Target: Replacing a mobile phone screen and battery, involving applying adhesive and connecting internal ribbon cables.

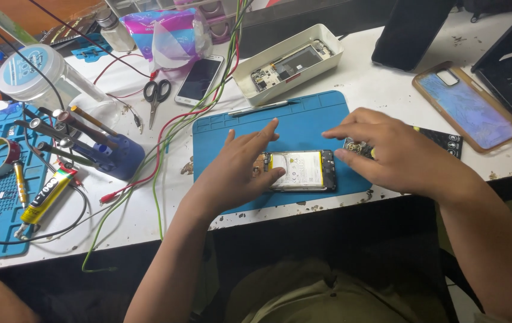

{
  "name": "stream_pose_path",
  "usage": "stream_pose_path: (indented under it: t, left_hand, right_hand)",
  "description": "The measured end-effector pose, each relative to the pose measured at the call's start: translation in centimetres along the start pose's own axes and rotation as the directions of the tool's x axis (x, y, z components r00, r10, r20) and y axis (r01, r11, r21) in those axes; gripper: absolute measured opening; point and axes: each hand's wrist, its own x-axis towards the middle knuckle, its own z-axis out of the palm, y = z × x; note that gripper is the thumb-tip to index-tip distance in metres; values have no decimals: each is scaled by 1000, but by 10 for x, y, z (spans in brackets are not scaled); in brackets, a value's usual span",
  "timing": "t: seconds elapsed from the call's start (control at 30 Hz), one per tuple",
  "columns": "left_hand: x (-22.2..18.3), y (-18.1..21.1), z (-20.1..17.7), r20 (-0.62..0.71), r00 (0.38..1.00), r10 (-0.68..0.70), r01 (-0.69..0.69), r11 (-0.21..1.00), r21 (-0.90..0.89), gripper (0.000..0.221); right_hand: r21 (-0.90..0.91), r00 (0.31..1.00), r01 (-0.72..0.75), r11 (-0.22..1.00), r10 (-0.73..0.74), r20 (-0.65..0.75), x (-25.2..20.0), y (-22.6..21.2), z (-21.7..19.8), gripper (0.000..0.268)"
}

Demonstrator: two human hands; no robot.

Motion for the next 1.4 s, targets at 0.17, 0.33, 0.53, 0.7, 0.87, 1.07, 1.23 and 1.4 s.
stream_pose_path:
  t: [0.17,0.33,0.53,0.7,0.87,1.07,1.23,1.4]
  left_hand:
    - [-19,18,7,-112,989,97,-85,990,110,68]
    - [-24,21,16,-271,944,191,-142,972,190,54]
    - [-31,2,19,-514,850,-115,70,992,-107,43]
    - [-30,-11,27,-701,701,-132,104,991,-82,18]
    - [-33,-13,29,-807,571,-151,96,989,-116,11]
    - [-33,-16,32,-824,546,-150,62,988,-139,19]
    - [-34,-19,36,-772,549,-319,121,945,-305,43]
    - [-35,-18,36,-772,577,-267,25,950,-310,49]
  right_hand:
    - [-226,880,198,954,-274,-387,-46,46,2,38]
    - [-414,896,43,909,-218,-386,-73,80,9,53]
    - [-488,914,34,872,-225,-338,-73,103,7,75]
    - [-332,982,-123,935,67,-177,-64,106,-1,89]
    - [-385,980,-147,911,80,-185,-54,97,-4,89]
    - [-638,841,-1,770,-344,-417,-43,74,20,67]
    - [-517,793,351,781,-542,-280,-24,36,44,52]
    - [-438,751,490,753,-620,-227,-3,27,57,49]
